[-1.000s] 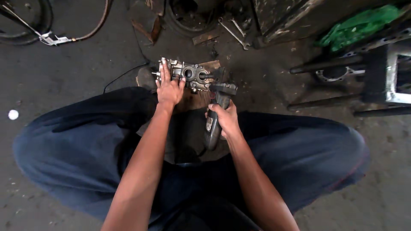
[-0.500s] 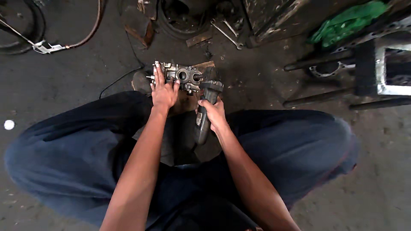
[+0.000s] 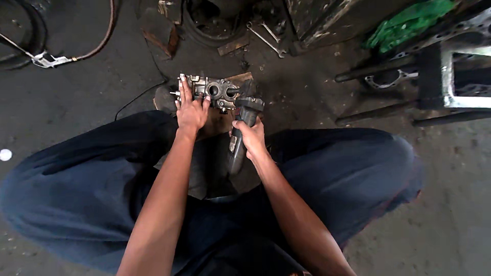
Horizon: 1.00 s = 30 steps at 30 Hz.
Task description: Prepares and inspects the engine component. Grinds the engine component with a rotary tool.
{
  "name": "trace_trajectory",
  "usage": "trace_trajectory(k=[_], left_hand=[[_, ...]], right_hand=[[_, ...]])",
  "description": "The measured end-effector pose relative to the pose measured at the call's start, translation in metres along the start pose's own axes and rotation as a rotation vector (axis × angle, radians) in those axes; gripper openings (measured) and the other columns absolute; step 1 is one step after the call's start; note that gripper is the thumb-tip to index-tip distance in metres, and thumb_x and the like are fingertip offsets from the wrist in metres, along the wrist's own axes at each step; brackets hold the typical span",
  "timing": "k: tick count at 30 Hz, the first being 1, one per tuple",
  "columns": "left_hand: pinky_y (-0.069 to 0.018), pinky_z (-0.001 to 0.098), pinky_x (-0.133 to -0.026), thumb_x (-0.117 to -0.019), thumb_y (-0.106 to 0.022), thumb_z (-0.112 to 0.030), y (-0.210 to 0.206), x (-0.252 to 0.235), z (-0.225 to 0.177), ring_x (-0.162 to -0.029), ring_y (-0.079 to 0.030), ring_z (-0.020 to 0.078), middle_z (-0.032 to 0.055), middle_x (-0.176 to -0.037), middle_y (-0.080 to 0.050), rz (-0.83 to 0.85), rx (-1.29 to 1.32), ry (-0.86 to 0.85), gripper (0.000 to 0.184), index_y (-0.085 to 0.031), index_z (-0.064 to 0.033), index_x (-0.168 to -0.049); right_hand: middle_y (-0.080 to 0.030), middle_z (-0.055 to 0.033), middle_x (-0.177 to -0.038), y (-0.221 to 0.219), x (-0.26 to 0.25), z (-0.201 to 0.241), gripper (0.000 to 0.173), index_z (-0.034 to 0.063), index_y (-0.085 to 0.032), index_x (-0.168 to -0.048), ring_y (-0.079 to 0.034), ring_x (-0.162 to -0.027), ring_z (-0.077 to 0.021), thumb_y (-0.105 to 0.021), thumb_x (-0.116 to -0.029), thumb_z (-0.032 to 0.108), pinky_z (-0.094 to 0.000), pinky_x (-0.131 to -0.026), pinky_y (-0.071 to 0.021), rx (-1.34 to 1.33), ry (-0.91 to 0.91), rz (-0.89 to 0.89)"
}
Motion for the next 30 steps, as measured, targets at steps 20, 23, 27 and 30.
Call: trace_trajectory(k=[20,23,27,30], left_hand=[[-0.0159,0.0652,-0.124,-0.1084,-0.025,-0.057,0.000,0.001,0.000,-0.161,0.005,0.0304,0.0027,-0.174,0.014,0.005,-0.007,0.001,0.062,-0.057,-0.0222,-0.150],[-0.0171,0.0651,-0.124,-0.1087,-0.025,-0.056,0.000,0.000,0.000,-0.161,0.003,0.0308,0.0035,-0.174,0.013,0.012,-0.017,0.000,0.062,-0.057,-0.0221,-0.149],[-0.0161,0.0649,-0.124,-0.1090,-0.025,-0.056,-0.001,-0.001,0.000,-0.161,0.005,0.0312,0.0028,-0.174,0.014,0.011,-0.022,-0.003,0.062,-0.057,-0.0216,-0.149],[-0.0152,0.0645,-0.124,-0.1087,-0.024,-0.057,-0.002,-0.001,0.002,-0.161,0.005,0.0300,0.0023,-0.174,0.014,-0.001,-0.010,-0.005,0.063,-0.056,-0.0222,-0.150]], right_hand=[[-0.069,-0.0172,-0.096,0.007,0.005,0.012,0.045,0.0065,-0.055,-0.128,-0.071,-0.074,-0.0284,-0.075,-0.0881,0.014,-0.0447,-0.067,-0.0632,0.043,0.001,-0.001],[-0.069,-0.0172,-0.095,0.005,0.005,0.010,0.047,0.0072,-0.054,-0.129,-0.071,-0.073,-0.0285,-0.074,-0.0878,0.015,-0.0451,-0.066,-0.0629,0.013,0.004,0.000],[-0.068,-0.0177,-0.098,0.002,0.000,0.004,0.049,0.0076,-0.054,-0.130,-0.071,-0.074,-0.0290,-0.076,-0.0868,0.014,-0.0454,-0.066,-0.0633,0.009,-0.008,-0.014],[-0.068,-0.0173,-0.098,-0.002,-0.001,-0.003,0.048,0.0068,-0.054,-0.130,-0.071,-0.075,-0.0285,-0.075,-0.0874,0.012,-0.0449,-0.067,-0.0631,-0.001,-0.008,-0.029]])
Point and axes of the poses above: each hand's wrist, its own x-axis away from the middle knuckle, its own y-axis out of the back of the hand, z = x × y, the point moved 6 cm from there along -x, towards the middle knuckle
